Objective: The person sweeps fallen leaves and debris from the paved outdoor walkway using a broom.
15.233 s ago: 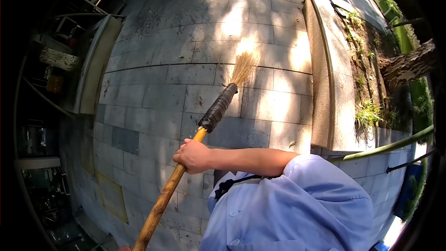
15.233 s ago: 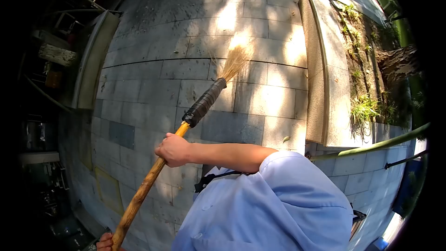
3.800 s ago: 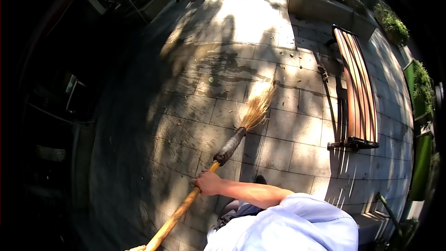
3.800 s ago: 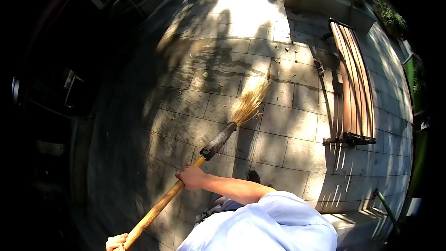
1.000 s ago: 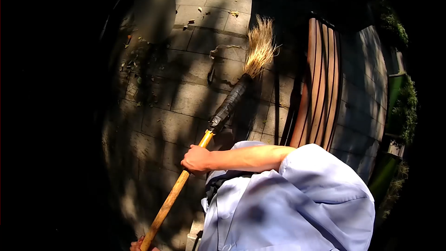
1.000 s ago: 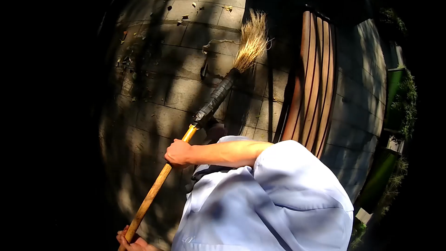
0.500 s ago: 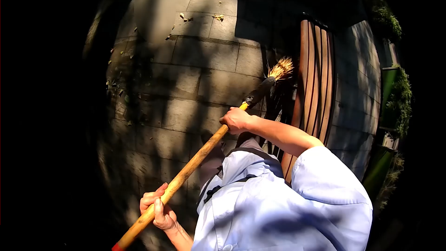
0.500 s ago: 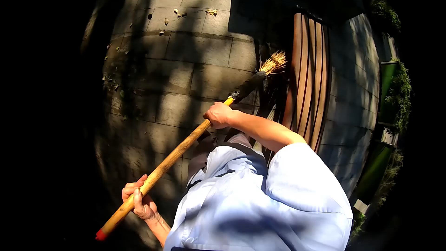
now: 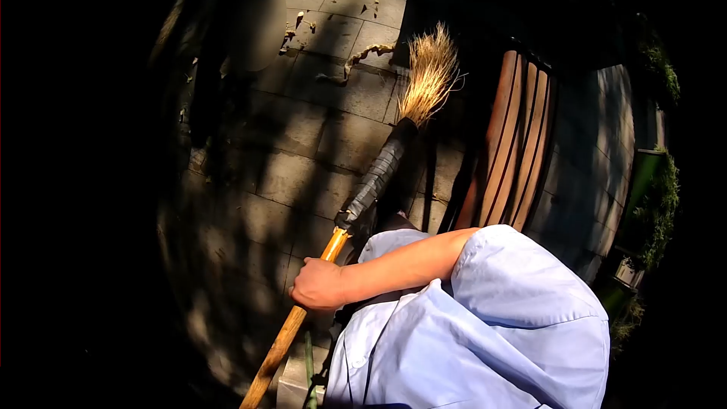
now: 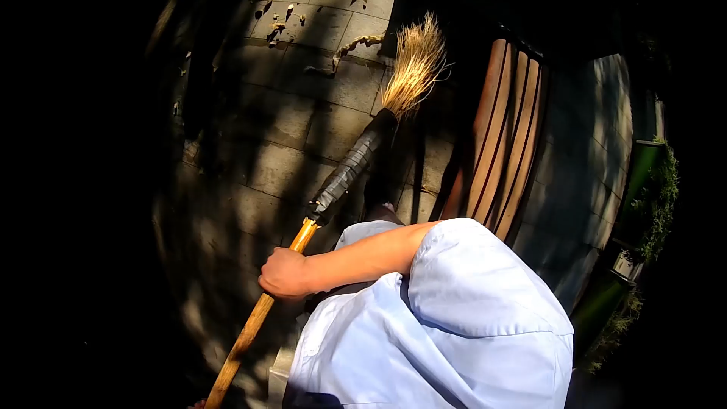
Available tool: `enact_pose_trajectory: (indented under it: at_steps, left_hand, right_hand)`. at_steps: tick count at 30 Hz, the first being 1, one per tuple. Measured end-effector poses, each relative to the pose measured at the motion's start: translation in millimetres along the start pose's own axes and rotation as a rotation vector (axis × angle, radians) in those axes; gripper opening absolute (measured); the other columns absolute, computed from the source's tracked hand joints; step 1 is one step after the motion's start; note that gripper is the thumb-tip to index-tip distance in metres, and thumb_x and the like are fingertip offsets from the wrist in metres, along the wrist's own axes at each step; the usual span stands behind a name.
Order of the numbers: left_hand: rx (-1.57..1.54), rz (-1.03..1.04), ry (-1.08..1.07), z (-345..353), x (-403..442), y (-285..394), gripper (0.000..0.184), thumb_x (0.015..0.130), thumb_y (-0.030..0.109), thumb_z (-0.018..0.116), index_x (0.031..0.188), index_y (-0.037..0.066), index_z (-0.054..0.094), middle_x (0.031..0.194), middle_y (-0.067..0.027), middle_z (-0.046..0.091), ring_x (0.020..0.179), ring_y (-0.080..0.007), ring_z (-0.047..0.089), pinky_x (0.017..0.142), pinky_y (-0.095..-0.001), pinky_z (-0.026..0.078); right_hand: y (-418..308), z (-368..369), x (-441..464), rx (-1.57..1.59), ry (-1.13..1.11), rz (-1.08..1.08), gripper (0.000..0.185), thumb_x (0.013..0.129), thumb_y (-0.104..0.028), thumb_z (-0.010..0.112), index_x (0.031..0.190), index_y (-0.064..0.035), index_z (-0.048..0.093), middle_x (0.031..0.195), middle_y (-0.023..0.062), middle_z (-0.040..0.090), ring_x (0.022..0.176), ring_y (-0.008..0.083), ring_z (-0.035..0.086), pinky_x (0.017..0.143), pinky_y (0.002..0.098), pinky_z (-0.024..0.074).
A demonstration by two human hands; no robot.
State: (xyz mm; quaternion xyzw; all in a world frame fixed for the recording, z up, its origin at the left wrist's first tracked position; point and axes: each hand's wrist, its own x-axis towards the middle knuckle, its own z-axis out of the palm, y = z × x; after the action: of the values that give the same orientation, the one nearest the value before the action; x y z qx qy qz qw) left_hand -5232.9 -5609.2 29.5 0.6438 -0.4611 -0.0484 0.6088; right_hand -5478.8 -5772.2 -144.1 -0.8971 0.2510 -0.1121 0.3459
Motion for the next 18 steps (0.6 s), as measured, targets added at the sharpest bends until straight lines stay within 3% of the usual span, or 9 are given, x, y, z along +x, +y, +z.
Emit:
enact_pose_trajectory:
  at_steps: [5,6,7,8,10,12,13,14,18]
  left_hand:
    - [-0.114,-0.330,-0.161,98.3,-49.7,11.2,0.016,0.085,0.017,0.048,0.083,0.002,0.048,0.081,-0.0095,0.051,0.092,-0.0290,0.059,0.091,-0.0429,0.046]
    - [-0.127,-0.359,-0.209,100.1,-55.1,16.0,0.016,0.085,0.018,0.048,0.083,0.002,0.048,0.081,-0.0095,0.051,0.092,-0.0289,0.059,0.091,-0.0429,0.046]
    - [-0.218,-0.421,-0.358,20.8,-56.7,-46.7,0.019,0.085,0.021,0.050,0.083,0.002,0.048,0.081,-0.0093,0.051,0.089,-0.0267,0.058,0.085,-0.0398,0.047]
    - [-0.190,-0.381,-0.352,26.8,-57.7,-30.0,0.022,0.084,0.024,0.052,0.082,0.002,0.048,0.078,-0.0078,0.049,0.085,-0.0257,0.057,0.082,-0.0365,0.048]
    - [-0.112,0.029,-0.436,-2.3,-48.8,-23.0,0.013,0.076,0.007,0.055,0.080,-0.002,0.048,0.068,-0.0161,0.051,0.064,-0.0288,0.057,0.063,-0.0396,0.054]
    - [-0.178,0.442,-0.410,-8.7,-28.4,-11.5,0.017,0.081,0.011,0.056,0.079,-0.003,0.044,0.068,-0.0159,0.051,0.061,-0.0308,0.058,0.057,-0.0383,0.054]
    - [0.002,0.298,-0.372,-13.1,-25.7,15.0,0.018,0.084,0.012,0.056,0.080,0.000,0.043,0.072,-0.0124,0.049,0.060,-0.0282,0.056,0.057,-0.0376,0.051]
    - [-0.001,0.301,-0.374,-21.6,-25.3,14.0,0.018,0.084,0.012,0.056,0.080,0.000,0.043,0.072,-0.0124,0.049,0.060,-0.0282,0.056,0.057,-0.0376,0.051]
    - [0.533,0.430,-0.020,-72.3,5.6,-33.3,0.015,0.083,0.011,0.056,0.080,0.003,0.043,0.075,-0.0106,0.048,0.063,-0.0248,0.053,0.058,-0.0368,0.049]
  right_hand:
    - [89.3,15.0,-72.0,0.008,-0.335,0.284,0.017,0.069,-0.025,0.062,0.078,-0.0109,0.066,0.072,0.0136,0.066,0.071,0.0326,0.066,0.066,0.0416,0.0524]
    - [100.4,18.5,-74.6,0.005,-0.357,0.304,0.017,0.070,-0.025,0.062,0.080,-0.0119,0.066,0.073,0.0143,0.066,0.073,0.0336,0.066,0.068,0.0420,0.0526]
    - [107.7,27.1,-70.6,-0.029,-0.342,0.280,0.017,0.071,-0.024,0.060,0.081,-0.0124,0.066,0.073,0.0145,0.066,0.073,0.0333,0.065,0.069,0.0428,0.0521]
    - [106.6,25.7,-58.9,-0.033,-0.313,0.244,0.019,0.072,-0.023,0.058,0.086,-0.0125,0.066,0.072,0.0145,0.065,0.074,0.0330,0.065,0.074,0.0426,0.0509]
    - [96.3,27.6,-28.7,-0.060,-0.165,0.166,0.023,0.066,-0.025,0.064,0.082,-0.0105,0.058,0.069,0.0081,0.064,0.072,0.0295,0.064,0.082,0.0404,0.0447]
    - [74.2,17.9,-4.8,-0.082,0.013,0.068,0.023,0.068,-0.026,0.064,0.084,-0.0119,0.057,0.073,0.0049,0.062,0.078,0.0268,0.063,0.078,0.0400,0.0434]
    - [60.1,12.1,-0.1,-0.076,0.095,0.041,0.022,0.068,-0.027,0.064,0.083,-0.0118,0.057,0.073,0.0042,0.062,0.079,0.0257,0.063,0.076,0.0393,0.0429]
    - [44.2,2.5,3.9,-0.058,0.114,0.044,0.017,0.069,-0.026,0.063,0.078,-0.0121,0.058,0.070,0.0044,0.062,0.075,0.0252,0.063,0.075,0.0385,0.0428]
    - [11.7,-1.3,-17.0,-0.032,0.132,0.072,0.014,0.070,-0.024,0.061,0.072,-0.0107,0.058,0.061,0.0063,0.061,0.062,0.0278,0.062,0.069,0.0399,0.0439]
